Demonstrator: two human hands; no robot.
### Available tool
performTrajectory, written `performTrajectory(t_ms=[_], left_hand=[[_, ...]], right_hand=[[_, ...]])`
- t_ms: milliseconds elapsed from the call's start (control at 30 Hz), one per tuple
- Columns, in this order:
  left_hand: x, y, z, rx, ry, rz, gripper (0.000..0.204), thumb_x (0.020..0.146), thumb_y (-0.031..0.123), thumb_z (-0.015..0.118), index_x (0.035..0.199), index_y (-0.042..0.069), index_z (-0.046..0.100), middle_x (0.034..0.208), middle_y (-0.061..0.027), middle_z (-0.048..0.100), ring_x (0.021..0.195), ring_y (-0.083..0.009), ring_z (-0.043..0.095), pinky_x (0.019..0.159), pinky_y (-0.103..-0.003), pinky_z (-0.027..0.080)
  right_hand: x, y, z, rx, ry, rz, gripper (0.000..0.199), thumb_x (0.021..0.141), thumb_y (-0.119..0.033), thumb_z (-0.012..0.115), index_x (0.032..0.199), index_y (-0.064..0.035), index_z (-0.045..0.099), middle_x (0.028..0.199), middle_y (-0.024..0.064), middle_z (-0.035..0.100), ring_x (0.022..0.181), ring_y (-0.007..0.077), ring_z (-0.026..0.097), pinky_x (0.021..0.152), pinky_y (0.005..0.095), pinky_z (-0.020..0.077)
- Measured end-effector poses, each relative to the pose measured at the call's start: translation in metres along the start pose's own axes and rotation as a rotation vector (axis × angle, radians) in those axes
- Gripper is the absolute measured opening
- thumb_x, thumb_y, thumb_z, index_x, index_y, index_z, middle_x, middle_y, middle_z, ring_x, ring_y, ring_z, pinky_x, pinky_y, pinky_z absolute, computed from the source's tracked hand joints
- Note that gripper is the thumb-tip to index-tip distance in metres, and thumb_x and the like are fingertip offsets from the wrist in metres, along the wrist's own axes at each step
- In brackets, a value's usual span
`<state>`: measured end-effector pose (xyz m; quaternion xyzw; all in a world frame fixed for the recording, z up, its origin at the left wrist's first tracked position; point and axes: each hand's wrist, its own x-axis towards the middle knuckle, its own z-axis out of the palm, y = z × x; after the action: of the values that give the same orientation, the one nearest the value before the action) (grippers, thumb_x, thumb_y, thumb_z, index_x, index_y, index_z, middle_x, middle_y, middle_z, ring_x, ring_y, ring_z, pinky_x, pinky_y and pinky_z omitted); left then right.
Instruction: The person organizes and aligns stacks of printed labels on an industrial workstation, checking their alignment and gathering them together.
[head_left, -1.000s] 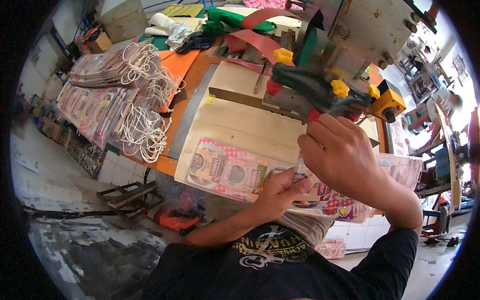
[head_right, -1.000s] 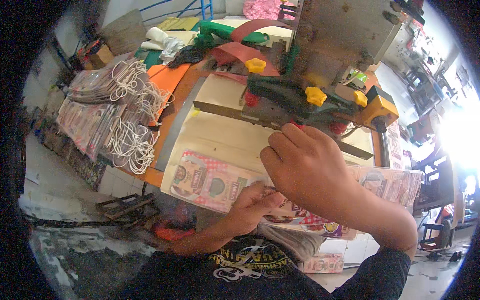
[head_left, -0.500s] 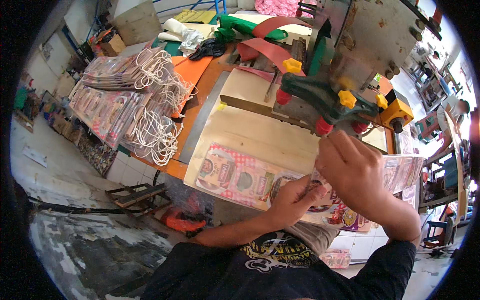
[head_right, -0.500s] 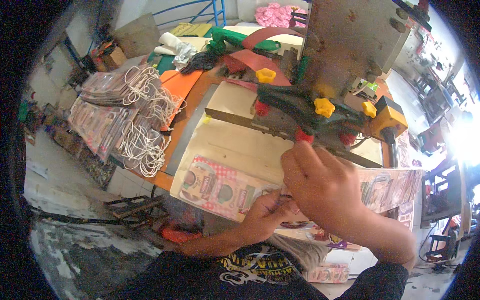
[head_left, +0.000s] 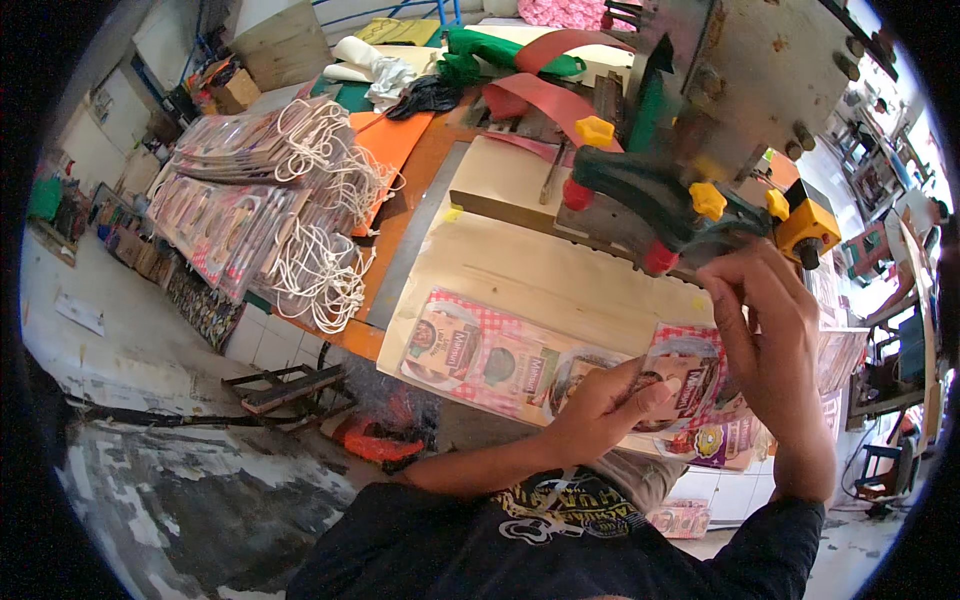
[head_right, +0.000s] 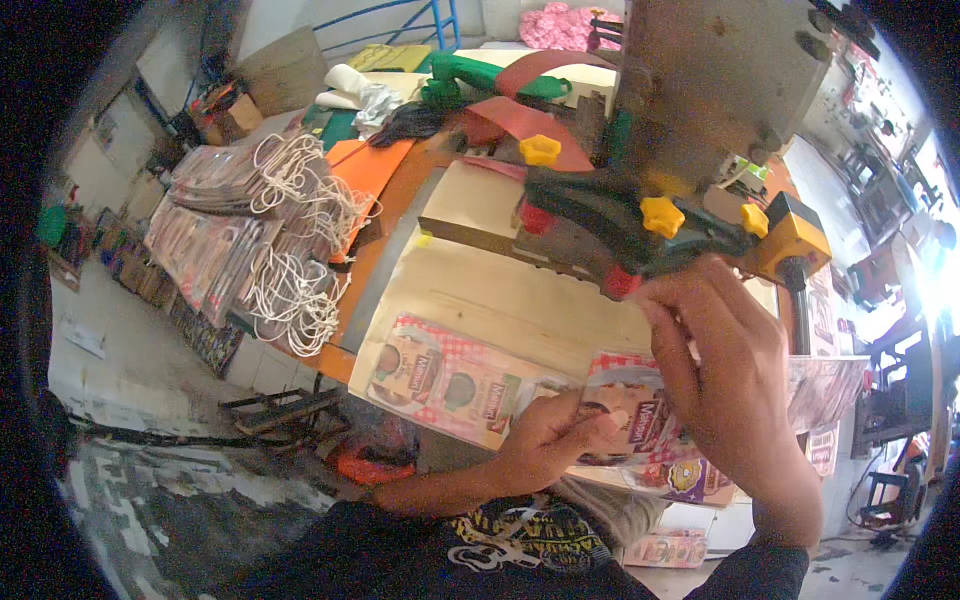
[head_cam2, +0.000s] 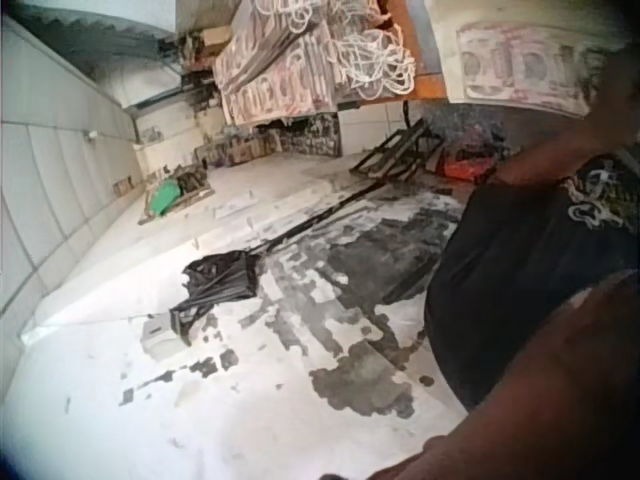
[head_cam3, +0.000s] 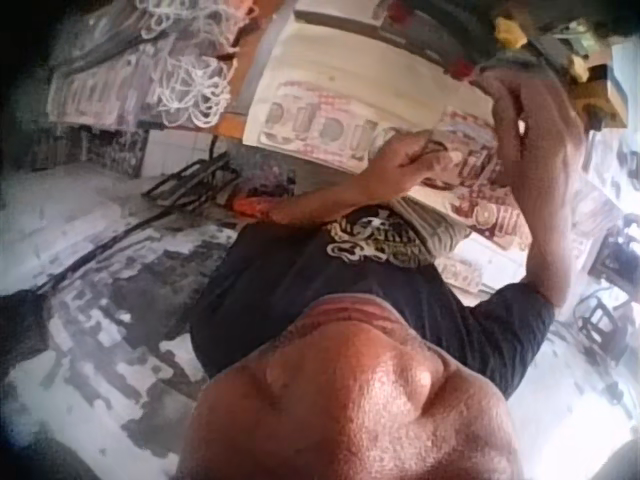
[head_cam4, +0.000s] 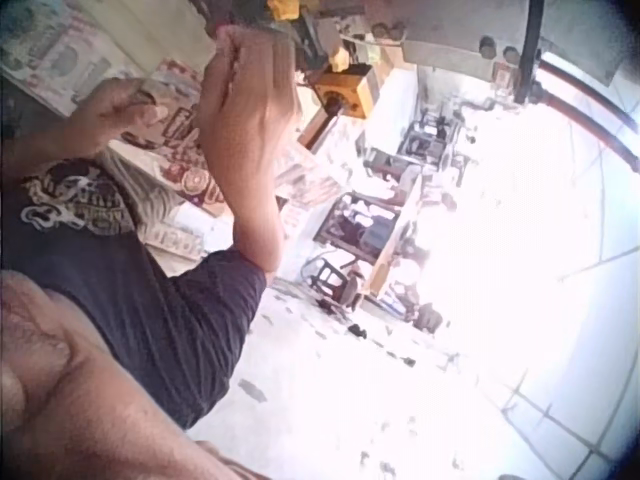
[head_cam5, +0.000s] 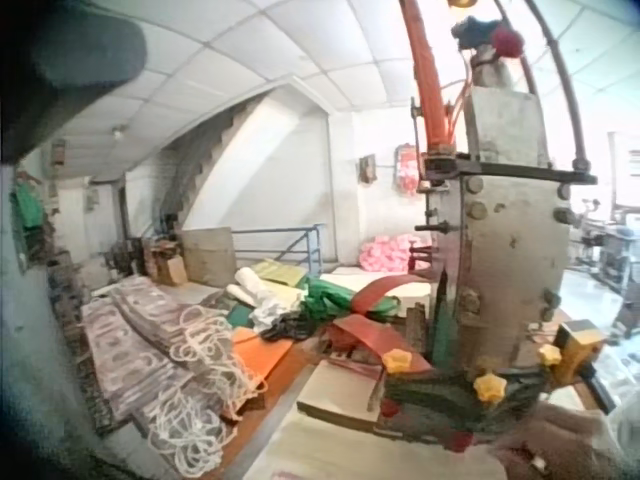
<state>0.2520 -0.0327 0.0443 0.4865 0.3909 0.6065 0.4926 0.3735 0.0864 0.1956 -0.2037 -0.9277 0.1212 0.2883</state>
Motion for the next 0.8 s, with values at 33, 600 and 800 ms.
performTrajectory(t_ms=[33,600,800], left_hand=[[0.001,0.001,0.0,0.031,-0.009,0.003,0.036,0.106,0.024,0.054,0.13,-0.003,0.056,0.106,-0.0093,0.068,0.096,-0.0107,0.062,0.086,-0.028,0.049],[0.003,-0.003,0.012,0.043,0.038,0.0,0.033,0.105,0.026,0.055,0.116,-0.004,0.06,0.089,-0.0091,0.069,0.081,-0.0103,0.062,0.073,-0.028,0.049],[0.004,-0.004,0.015,0.01,0.091,0.033,0.032,0.105,0.026,0.055,0.116,-0.004,0.06,0.088,-0.009,0.069,0.081,-0.0114,0.063,0.074,-0.029,0.049]], right_hand=[[0.0,0.0,-0.002,-0.04,-0.011,-0.031,0.021,0.086,-0.008,0.07,0.105,-0.0014,0.065,0.092,0.0135,0.06,0.076,0.0315,0.06,0.069,0.0394,0.0496],[-0.01,0.009,0.011,-0.031,-0.025,-0.105,0.016,0.085,-0.014,0.072,0.089,-0.0038,0.059,0.082,0.0126,0.056,0.076,0.0322,0.058,0.07,0.0422,0.0457],[-0.011,0.005,0.004,0.042,-0.09,-0.069,0.013,0.086,-0.01,0.07,0.091,-0.0028,0.06,0.083,0.0131,0.057,0.077,0.0322,0.059,0.07,0.0416,0.0466]])
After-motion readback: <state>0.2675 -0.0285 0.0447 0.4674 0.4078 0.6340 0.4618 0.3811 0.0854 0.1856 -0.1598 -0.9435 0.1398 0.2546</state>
